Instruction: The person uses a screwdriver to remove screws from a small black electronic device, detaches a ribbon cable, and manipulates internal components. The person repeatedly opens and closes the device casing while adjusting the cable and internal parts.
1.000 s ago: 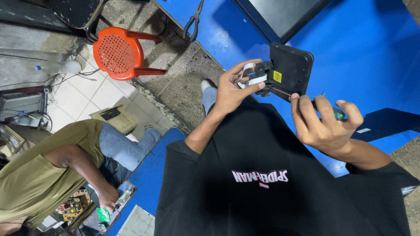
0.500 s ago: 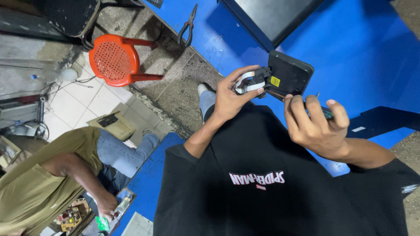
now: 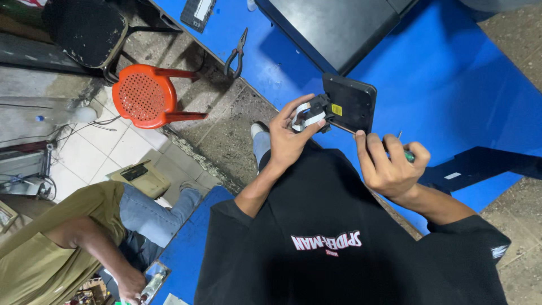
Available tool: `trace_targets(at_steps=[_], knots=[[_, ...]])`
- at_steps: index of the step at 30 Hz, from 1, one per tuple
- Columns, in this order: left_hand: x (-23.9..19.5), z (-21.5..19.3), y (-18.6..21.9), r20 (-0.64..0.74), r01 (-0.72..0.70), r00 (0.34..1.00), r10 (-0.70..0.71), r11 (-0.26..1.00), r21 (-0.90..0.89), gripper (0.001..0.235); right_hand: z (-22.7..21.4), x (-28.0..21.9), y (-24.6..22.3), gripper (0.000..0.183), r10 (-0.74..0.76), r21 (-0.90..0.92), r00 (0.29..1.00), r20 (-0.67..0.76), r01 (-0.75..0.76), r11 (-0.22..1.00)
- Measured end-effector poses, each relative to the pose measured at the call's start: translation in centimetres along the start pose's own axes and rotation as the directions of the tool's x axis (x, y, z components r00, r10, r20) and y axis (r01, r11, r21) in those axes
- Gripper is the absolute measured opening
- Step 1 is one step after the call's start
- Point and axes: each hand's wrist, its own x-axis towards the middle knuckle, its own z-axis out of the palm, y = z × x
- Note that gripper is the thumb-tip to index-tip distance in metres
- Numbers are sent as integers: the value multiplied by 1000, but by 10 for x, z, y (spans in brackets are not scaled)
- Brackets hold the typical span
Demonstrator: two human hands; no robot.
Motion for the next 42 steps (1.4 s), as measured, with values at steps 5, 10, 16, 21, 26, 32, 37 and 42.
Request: trace_targets(at_steps=[5,10,16,21,26,32,37,42], knots=[[1,5,-5,33,-20,999,20,1000,-8,52,-3,6,9,5,-97,-8,988,119,98,995],[-1,3,-5,-14,-5,1000,5,999,-53,53,3,2,6,7,-24,9,999,29,24,1000],[0,2,-10,-67,-71,995,70,997,-11,53,24,-15,-9,10,81,28,996,-44,-80,996],[-1,4,-14,-70,-30,997,25,997,-76,54,28,-26,-12,11,141,40,989,-33,-140,989],[2,4,-15,-81,-37,996,36,999,-10,54,30,-22,-15,8,162,41,986,-40,-160,986],[3,1,-19,-102,-30,994,28,999,-24,53,31,-19,-17,10,109,21,994,-9,-109,994],[4,2,-25,-143,-61,989,50,996,-71,55,38,-17,-20,8,167,54,986,-8,-167,985],[2,1,-30,-160,-71,985,58,994,-81,54,43,-18,-27,7,227,83,974,-25,-224,971]])
